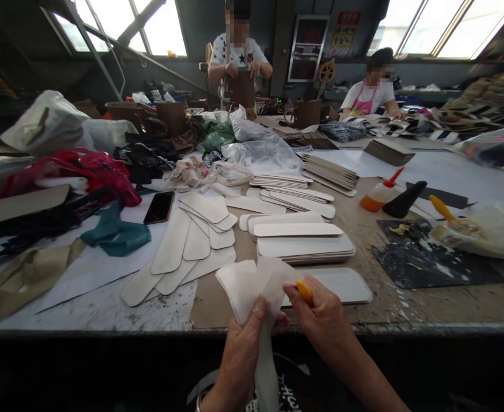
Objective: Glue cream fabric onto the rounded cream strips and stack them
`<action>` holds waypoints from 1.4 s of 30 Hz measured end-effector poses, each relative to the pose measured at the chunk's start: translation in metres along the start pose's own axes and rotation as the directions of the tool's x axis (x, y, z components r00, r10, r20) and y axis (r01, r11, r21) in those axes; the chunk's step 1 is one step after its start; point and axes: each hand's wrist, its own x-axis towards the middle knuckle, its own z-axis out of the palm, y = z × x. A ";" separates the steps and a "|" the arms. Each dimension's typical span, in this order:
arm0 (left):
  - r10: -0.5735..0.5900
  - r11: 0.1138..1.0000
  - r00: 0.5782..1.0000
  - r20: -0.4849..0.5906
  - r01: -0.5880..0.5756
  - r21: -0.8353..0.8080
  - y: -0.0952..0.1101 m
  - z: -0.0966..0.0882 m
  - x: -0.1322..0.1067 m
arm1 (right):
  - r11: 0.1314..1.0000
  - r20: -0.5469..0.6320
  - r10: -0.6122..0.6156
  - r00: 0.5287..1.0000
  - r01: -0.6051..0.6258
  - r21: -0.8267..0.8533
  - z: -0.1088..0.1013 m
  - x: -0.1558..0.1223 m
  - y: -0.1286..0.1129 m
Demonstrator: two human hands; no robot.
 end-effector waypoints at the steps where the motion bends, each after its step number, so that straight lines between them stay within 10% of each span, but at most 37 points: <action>1: -0.007 1.000 1.000 -0.019 0.007 0.001 0.001 -0.001 0.000 | 1.000 -0.017 -0.006 1.000 0.006 -0.015 0.000 0.001 0.000; 8: -0.048 0.998 0.995 -0.088 0.043 -0.054 0.007 -0.010 0.004 | 0.997 -0.066 0.062 0.996 -0.065 -0.050 -0.009 0.008 -0.004; 17: 0.191 0.980 0.980 -0.060 -0.188 0.063 0.038 -0.037 0.008 | 0.988 0.135 0.061 0.989 -0.040 -0.147 -0.055 0.015 -0.027; 22: 0.181 0.965 0.978 0.104 -0.197 0.175 0.034 -0.040 -0.010 | 0.981 0.579 0.125 0.806 -0.015 -0.191 -0.053 0.007 -0.041; 26: 0.006 0.968 0.998 0.058 -0.020 0.248 0.023 -0.043 -0.015 | 0.974 0.694 0.202 0.691 -0.071 -0.213 -0.036 -0.002 -0.043; 35: 0.054 0.953 0.997 -0.059 -0.034 0.302 0.011 -0.037 0.004 | 0.938 0.555 0.343 0.758 -0.248 -0.242 -0.019 -0.006 -0.014; 39: 0.294 0.805 0.956 -0.026 -0.232 0.546 0.005 -0.049 0.012 | 0.889 0.543 0.362 0.758 -0.106 -0.445 -0.028 0.022 0.002; 42: 0.487 0.424 0.794 0.363 -0.579 0.697 0.001 -0.061 0.015 | 0.868 0.585 0.384 0.714 -0.063 -0.492 -0.031 0.045 0.009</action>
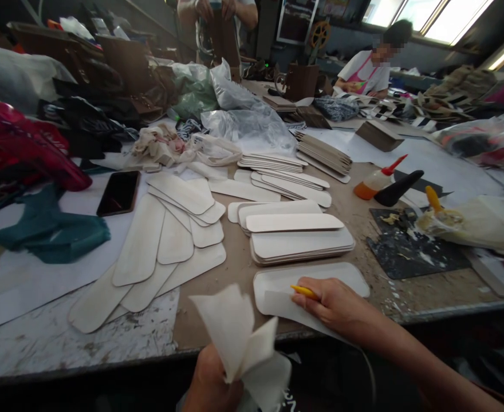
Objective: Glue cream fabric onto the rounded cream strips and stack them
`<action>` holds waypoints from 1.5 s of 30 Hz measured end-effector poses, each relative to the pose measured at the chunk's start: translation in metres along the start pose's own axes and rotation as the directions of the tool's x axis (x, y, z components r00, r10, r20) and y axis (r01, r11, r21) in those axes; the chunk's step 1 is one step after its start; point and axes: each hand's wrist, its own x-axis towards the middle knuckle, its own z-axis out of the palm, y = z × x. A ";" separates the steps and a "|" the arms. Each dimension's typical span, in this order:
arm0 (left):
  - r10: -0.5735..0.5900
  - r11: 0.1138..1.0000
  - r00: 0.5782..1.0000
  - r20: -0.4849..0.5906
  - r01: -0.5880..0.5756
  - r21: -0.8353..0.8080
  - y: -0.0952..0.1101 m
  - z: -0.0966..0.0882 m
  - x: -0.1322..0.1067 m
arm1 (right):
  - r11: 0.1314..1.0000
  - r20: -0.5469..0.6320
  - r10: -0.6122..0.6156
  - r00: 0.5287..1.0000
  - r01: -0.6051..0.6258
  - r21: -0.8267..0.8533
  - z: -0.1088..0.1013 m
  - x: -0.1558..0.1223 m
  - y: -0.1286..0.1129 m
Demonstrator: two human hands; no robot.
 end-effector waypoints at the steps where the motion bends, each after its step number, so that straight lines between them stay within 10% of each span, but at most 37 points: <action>1: 0.164 0.977 0.984 0.070 -0.172 0.129 -0.003 -0.002 0.000 | 1.000 0.028 -0.002 1.000 0.003 -0.013 -0.003 0.006 0.001; 4: 0.445 0.757 0.847 0.290 -0.529 0.383 -0.008 -0.007 0.007 | 0.998 0.071 0.000 0.998 0.004 -0.062 -0.007 0.021 0.001; 9: 0.629 0.522 0.699 0.340 -0.704 0.482 -0.016 -0.009 0.020 | 0.990 0.087 -0.023 0.996 0.035 -0.140 -0.008 0.038 0.001; 45: 0.543 0.563 0.717 0.437 -0.697 0.445 -0.015 -0.001 0.046 | 0.961 0.152 -0.013 0.988 0.054 -0.270 -0.007 0.054 0.007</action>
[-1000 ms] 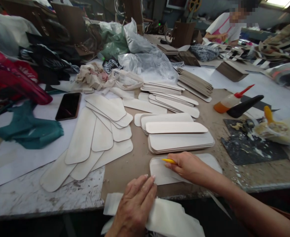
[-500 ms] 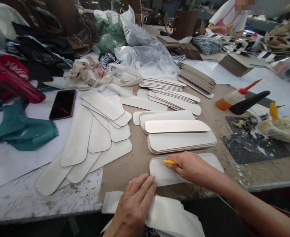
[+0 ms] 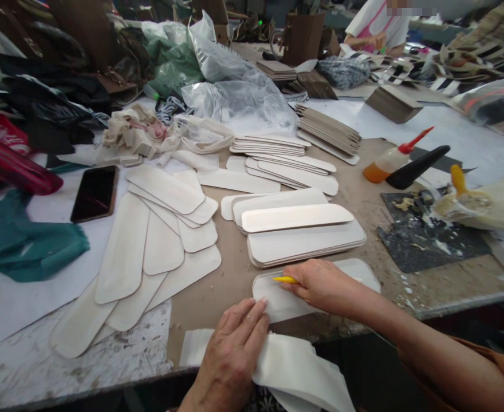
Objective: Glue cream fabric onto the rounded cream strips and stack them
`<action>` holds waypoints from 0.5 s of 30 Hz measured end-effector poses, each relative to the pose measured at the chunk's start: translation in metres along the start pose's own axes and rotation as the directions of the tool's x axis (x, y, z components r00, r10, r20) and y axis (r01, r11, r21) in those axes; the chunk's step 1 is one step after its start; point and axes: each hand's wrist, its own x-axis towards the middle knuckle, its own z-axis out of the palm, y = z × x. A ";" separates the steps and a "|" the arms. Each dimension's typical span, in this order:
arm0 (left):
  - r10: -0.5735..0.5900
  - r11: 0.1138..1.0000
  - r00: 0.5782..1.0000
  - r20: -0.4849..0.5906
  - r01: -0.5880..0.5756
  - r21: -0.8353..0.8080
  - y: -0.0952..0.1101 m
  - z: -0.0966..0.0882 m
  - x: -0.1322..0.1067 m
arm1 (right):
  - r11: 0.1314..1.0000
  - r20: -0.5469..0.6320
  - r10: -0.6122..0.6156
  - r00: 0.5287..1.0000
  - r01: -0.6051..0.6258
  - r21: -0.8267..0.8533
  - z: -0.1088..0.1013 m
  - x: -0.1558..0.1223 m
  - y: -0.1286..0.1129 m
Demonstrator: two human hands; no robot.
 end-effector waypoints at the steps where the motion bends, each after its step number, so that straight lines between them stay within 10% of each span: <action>1: -0.008 1.000 1.000 -0.001 0.008 -0.010 0.000 0.002 -0.002 | 1.000 -0.007 -0.004 1.000 0.005 0.003 0.000 -0.001 0.000; 15: 0.031 0.994 0.998 -0.063 -0.037 -0.103 -0.016 0.025 -0.019 | 0.881 -0.130 0.303 0.944 -0.225 0.417 0.002 -0.097 0.097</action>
